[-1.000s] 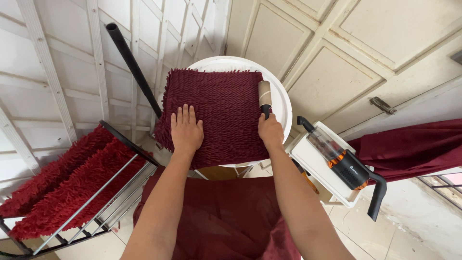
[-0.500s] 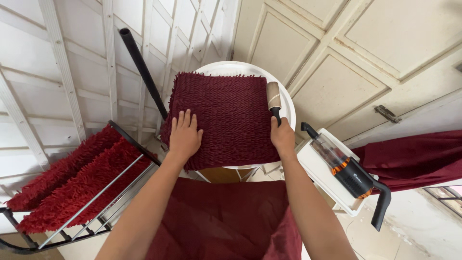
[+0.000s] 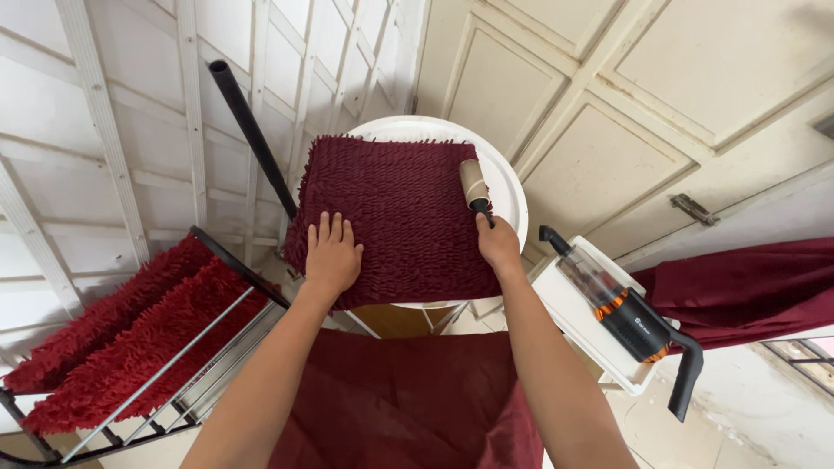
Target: The person cleans a red shag rug on a white stool by first brushing it with a wooden brush and then repeatedly running a lint roller over the surface to remove debris.
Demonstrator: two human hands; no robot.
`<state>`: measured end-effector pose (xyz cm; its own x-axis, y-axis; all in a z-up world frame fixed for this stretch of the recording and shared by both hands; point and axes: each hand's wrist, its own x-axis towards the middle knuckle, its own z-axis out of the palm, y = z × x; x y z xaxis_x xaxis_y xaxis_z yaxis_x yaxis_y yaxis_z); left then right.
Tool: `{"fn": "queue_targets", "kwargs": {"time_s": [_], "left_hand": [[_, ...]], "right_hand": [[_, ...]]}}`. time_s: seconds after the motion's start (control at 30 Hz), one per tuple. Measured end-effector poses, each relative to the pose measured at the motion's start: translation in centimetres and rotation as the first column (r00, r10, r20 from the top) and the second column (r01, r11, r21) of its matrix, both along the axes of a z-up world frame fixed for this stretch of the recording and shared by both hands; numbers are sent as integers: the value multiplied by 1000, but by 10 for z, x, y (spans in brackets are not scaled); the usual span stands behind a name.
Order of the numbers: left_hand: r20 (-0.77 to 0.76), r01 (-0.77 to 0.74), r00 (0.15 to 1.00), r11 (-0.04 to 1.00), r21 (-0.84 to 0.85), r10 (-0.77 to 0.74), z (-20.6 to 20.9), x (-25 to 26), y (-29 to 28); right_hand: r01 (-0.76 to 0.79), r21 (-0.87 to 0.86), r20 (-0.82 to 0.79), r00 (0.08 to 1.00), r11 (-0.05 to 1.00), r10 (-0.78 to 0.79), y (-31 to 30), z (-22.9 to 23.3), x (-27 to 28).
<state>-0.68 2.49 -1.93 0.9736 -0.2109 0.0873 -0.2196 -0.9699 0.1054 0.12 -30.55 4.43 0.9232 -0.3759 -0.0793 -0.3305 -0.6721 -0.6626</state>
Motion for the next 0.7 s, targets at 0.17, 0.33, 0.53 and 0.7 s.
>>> {"fn": "queue_targets", "kwargs": {"time_s": [0.17, 0.33, 0.53, 0.7], "left_hand": [[-24, -7, 1000, 1000, 10, 7, -1, 8, -2], [-75, -19, 997, 1000, -15, 18, 6, 23, -8], [-22, -57, 998, 998, 8, 57, 12, 24, -17], [11, -74, 997, 997, -11, 74, 27, 5, -22]], "right_hand": [[22, -37, 10, 1000, 999, -22, -11, -16, 24], [43, -95, 20, 999, 995, -42, -25, -22, 39], [51, -250, 303, 952, 967, 28, 38, 8, 9], [-106, 0, 33, 994, 994, 106, 120, 16, -16]]}}
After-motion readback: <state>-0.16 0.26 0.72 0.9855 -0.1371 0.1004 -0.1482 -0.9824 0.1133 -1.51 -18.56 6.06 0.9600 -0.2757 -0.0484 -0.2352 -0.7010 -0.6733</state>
